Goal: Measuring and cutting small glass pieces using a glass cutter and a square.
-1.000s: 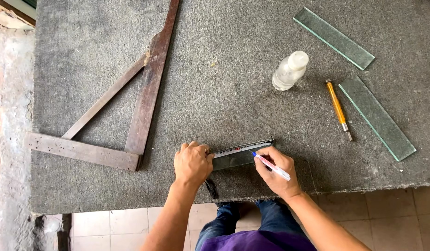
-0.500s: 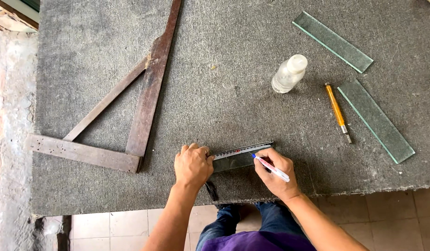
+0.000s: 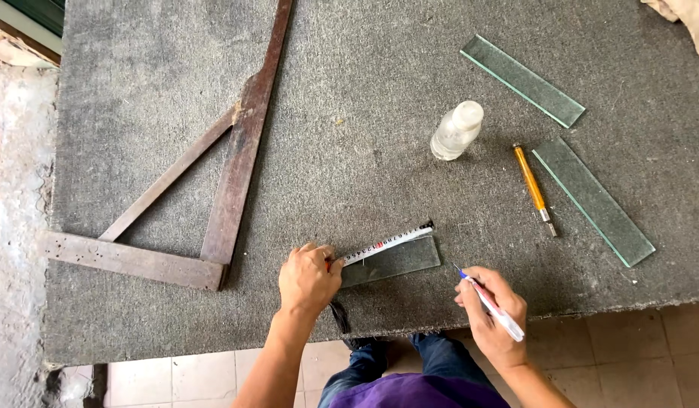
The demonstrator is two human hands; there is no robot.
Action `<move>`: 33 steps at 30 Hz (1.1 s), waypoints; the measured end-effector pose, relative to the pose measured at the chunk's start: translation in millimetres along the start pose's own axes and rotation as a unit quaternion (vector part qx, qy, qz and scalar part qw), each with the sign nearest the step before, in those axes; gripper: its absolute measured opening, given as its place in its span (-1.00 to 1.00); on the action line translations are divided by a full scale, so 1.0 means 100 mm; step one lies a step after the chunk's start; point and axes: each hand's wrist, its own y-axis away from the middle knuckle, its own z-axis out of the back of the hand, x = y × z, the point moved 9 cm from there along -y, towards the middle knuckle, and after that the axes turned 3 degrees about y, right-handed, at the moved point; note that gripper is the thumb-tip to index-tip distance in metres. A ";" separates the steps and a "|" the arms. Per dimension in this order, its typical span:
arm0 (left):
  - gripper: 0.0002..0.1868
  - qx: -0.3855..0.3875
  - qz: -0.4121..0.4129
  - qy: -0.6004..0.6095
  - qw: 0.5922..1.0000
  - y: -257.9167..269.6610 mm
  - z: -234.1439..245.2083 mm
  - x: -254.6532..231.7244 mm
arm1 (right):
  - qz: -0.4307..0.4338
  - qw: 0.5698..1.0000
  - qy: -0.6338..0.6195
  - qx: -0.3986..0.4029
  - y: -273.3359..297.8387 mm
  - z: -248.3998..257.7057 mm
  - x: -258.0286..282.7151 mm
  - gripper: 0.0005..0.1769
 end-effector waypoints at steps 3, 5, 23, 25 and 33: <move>-0.73 -0.014 0.008 0.024 1.000 0.15 0.11 -0.08 | -0.019 1.000 0.012 -0.004 0.09 0.04 -0.02 -0.82; -0.72 -0.009 0.002 0.027 1.000 0.29 0.11 -0.07 | -0.025 1.000 0.003 -0.003 0.12 0.02 0.02 -0.83; -0.64 -0.027 0.259 0.447 0.855 0.68 -0.84 -0.46 | -0.212 0.958 0.173 -0.086 -0.69 1.00 -0.46 -0.65; -0.64 -0.009 0.248 0.598 0.762 0.62 -0.97 -0.99 | -0.301 0.939 0.140 -0.089 -0.97 1.26 -0.49 -0.67; -0.43 0.110 -0.019 0.269 0.957 -0.05 -0.80 -2.83 | -0.344 0.922 0.089 -0.155 -1.91 1.88 -1.26 -0.38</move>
